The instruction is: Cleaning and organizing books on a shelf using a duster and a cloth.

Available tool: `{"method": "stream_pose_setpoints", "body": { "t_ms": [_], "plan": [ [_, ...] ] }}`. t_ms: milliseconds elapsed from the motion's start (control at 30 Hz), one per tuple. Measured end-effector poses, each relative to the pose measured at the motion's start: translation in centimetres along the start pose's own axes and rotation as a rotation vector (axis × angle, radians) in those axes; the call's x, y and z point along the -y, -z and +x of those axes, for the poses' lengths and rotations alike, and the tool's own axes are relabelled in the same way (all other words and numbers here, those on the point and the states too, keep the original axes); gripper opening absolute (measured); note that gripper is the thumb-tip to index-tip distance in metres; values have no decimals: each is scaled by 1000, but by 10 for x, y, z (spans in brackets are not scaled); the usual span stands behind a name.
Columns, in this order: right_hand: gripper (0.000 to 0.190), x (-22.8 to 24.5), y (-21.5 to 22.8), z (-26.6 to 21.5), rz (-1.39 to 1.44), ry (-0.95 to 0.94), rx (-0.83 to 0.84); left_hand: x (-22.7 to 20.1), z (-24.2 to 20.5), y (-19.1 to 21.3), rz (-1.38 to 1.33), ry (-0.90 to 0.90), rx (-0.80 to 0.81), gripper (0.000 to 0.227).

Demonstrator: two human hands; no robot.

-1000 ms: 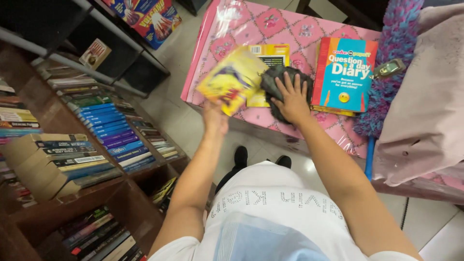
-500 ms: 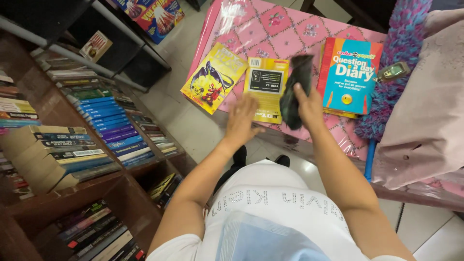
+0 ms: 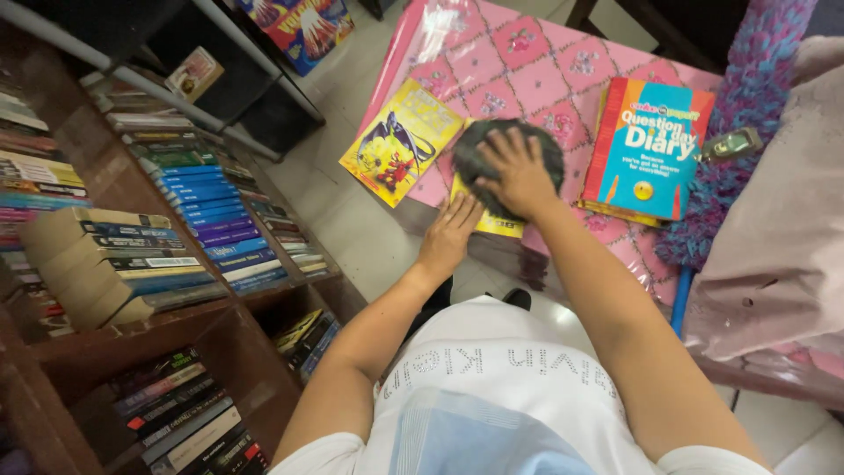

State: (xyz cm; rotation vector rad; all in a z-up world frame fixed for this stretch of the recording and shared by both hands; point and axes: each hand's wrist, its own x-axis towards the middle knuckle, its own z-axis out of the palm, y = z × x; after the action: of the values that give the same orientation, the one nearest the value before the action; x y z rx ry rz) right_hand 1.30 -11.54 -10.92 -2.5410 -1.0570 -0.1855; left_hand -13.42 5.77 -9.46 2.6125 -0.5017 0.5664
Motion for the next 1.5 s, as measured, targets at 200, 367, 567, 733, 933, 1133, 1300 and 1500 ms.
{"method": "stream_pose_setpoints", "body": {
  "t_ms": [200,367,567,733,933,1133,1300,1500],
  "plan": [
    [60,-97,-20,29,683,-575,-183,19,-7,9,-258,133,-213,40],
    [52,-58,65,41,915,-556,-613,30,-9,10,-1298,921,-290,37],
    [59,-6,39,23,202,-214,-441,67,-45,-41,-1390,1399,73,35],
    [78,61,-26,-18,-148,-56,-106,81,-54,-71,-1613,1246,-60,24],
    [74,60,-24,-28,-9,151,-21,68,-44,-49,-1475,1190,-62,26],
    [77,-2,27,-3,-57,-327,38,65,11,83,-569,779,70,42],
    [96,45,97,22,274,-170,-196,37,71,183,-163,437,-139,14],
    [39,63,-12,38,1470,-360,-208,53,127,171,-466,333,-427,51]
  ]
}}
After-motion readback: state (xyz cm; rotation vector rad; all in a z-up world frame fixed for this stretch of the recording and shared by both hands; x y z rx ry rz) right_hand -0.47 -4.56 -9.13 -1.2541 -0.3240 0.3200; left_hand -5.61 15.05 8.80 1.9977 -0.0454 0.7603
